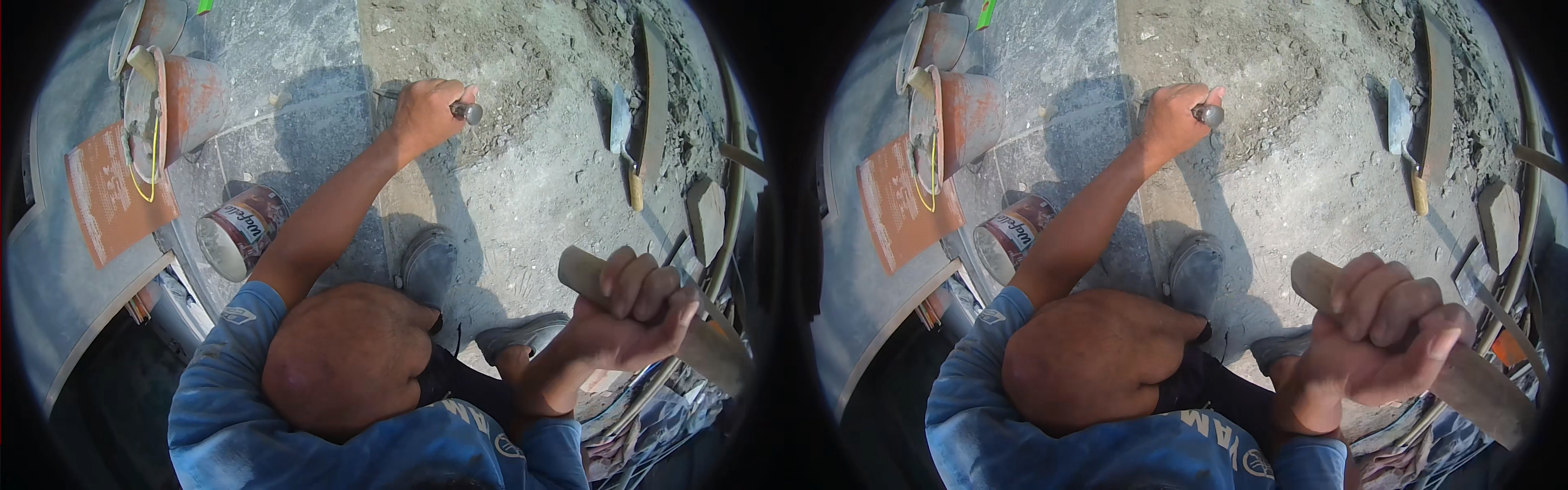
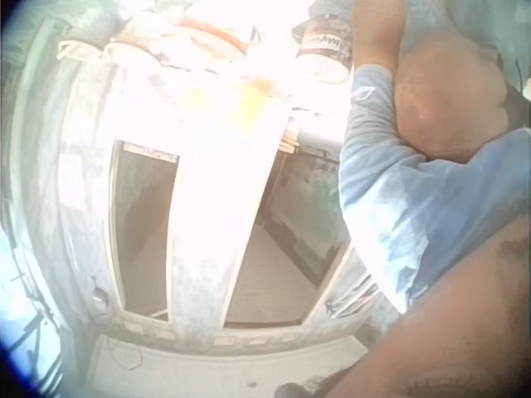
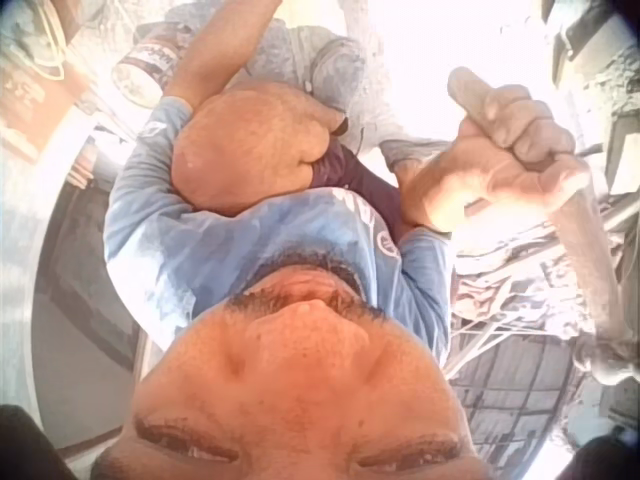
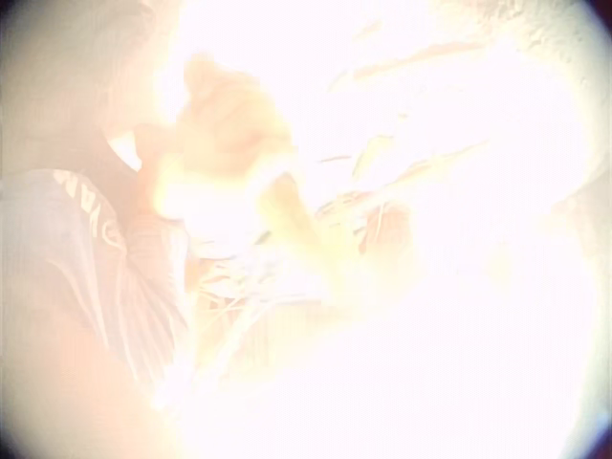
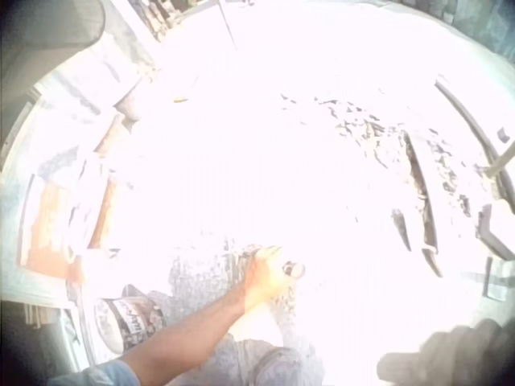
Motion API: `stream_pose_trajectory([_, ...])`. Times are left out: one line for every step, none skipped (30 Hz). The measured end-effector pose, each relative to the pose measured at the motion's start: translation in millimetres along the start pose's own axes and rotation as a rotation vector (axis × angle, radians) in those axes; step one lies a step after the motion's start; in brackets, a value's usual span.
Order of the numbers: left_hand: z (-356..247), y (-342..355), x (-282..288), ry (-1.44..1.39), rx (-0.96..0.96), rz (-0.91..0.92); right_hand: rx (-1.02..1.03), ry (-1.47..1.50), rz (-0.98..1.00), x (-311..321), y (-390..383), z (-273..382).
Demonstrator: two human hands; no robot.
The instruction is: The person chisels the edge of a floor tile using a hammer and a chisel, then uses a trowel to scrape debris from the underlying surface and places a small tile piece against the edge.
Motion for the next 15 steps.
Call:
stream_pose_trajectory([-2, -2, 3, -0.024, -0.037, -0.037, -0.197, -0.058, 0.012, 4, -36, -71])
stream_pose_trajectory([-13, 2, -3, -0.091, -0.084, -0.072, -0.449, -0.434, 0.108, 23, -78, -131])
stream_pose_trajectory([-22, 0, -7, -0.115, -0.102, -0.072, -0.610, -0.653, 0.331, 64, -107, -188])
stream_pose_trajectory([-16, -5, -9, -0.073, -0.085, -0.037, -0.695, -0.602, 0.266, 64, -107, -190])
stream_pose_trajectory([-8, -5, -15, -0.034, -0.068, -0.002, -0.693, -0.606, 0.237, 63, -94, -182])
stream_pose_trajectory([-4, -5, -11, -0.021, -0.059, 0.001, -0.718, -0.609, 0.214, 57, -85, -165])
stream_pose_trajectory([-9, -10, -5, -0.004, -0.060, 0.005, -0.676, -0.598, 0.167, 43, -63, -135])
stream_pose_trajectory([-7, -7, -2, 0.022, -0.080, -0.013, -0.520, -0.513, 0.112, 27, -34, -100])
stream_pose_trajectory([3, -10, 2, 0.024, -0.044, -0.013, -0.343, -0.390, 0.052, 13, -5, -64])
stream_pose_trajectory([4, -13, 4, 0.027, -0.036, -0.008, -0.208, -0.323, -0.017, 7, 20, -23])
stream_pose_trajectory([-5, -5, -9, -0.004, -0.050, 0.010, -0.010, -0.192, 0.034, 8, 44, 33])
stream_pose_trajectory([-5, -2, -13, 0.015, -0.051, 0.026, 0.194, -0.172, 0.003, 8, 55, 75])
stream_pose_trajectory([-7, -2, -9, 0.016, -0.050, 0.021, 0.346, -0.260, 0.148, 0, 64, 106])
stream_pose_trajectory([-7, -1, -4, 0.022, -0.031, 0.016, 0.309, -0.008, 0.158, 13, 59, 104])
stream_pose_trajectory([-10, 2, -9, 0.012, -0.024, 0.020, 0.281, 0.231, 0.154, 15, 43, 93])
Point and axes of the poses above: each hand's wrist, its own y-axis towards the middle knuckle, its own x-axis out of the back of the hand, z = x × y, the point moved 10 cm from there along y, towards the middle knuckle, and after that the axes turned 1 degree about z, right-handed, at the moved point
